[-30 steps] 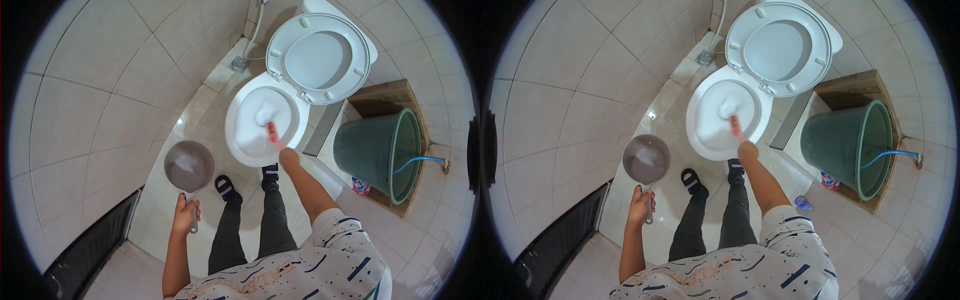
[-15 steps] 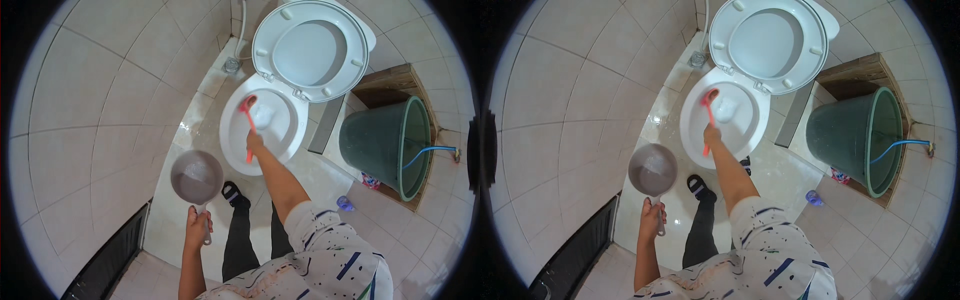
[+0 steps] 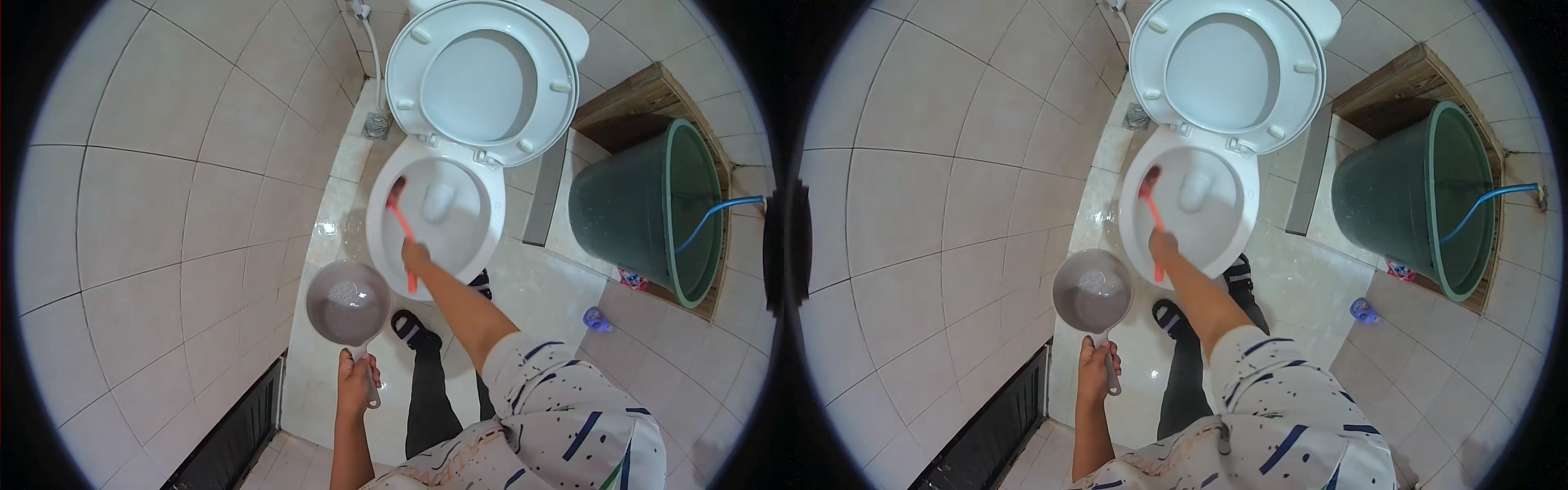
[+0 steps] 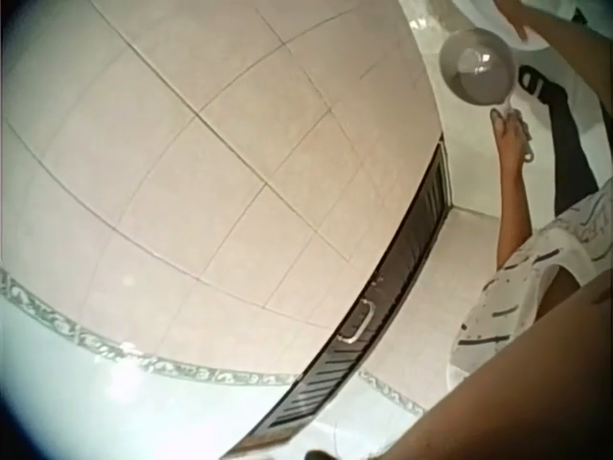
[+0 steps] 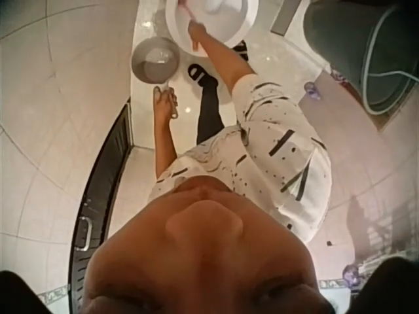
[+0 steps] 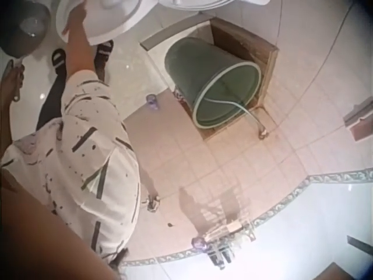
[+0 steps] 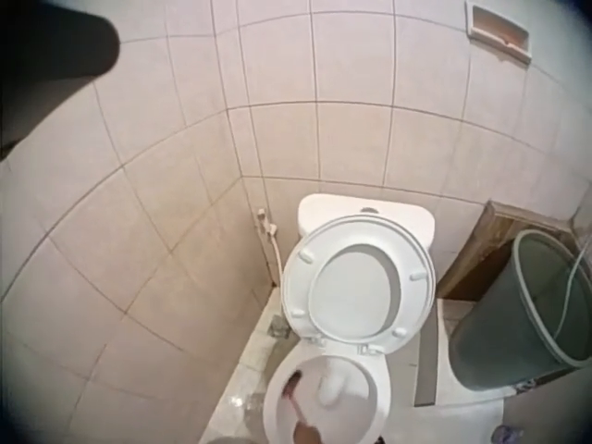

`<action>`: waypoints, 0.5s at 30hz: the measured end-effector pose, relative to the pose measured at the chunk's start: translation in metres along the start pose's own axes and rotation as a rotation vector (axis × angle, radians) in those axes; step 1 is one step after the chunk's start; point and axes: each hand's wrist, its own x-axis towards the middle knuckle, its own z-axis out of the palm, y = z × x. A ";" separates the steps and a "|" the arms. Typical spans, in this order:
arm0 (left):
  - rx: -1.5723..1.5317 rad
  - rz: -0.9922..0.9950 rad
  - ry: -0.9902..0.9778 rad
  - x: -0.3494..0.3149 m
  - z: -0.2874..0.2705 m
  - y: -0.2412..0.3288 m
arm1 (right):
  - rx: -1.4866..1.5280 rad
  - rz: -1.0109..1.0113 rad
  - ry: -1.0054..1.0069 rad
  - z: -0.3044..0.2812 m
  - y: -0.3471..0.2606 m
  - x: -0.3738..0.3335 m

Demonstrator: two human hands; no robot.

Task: Cleaning a toilet bowl and the surrounding tiled bathroom area using a brush and water.

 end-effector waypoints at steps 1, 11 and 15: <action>-0.016 0.017 -0.013 -0.002 0.002 0.002 | 0.178 0.142 0.030 0.020 0.006 -0.021; -0.009 0.011 0.008 -0.003 0.010 -0.004 | 0.646 0.371 0.019 -0.046 0.004 0.011; -0.048 0.018 -0.020 -0.011 0.015 -0.007 | -0.305 -0.217 0.064 -0.038 -0.013 -0.019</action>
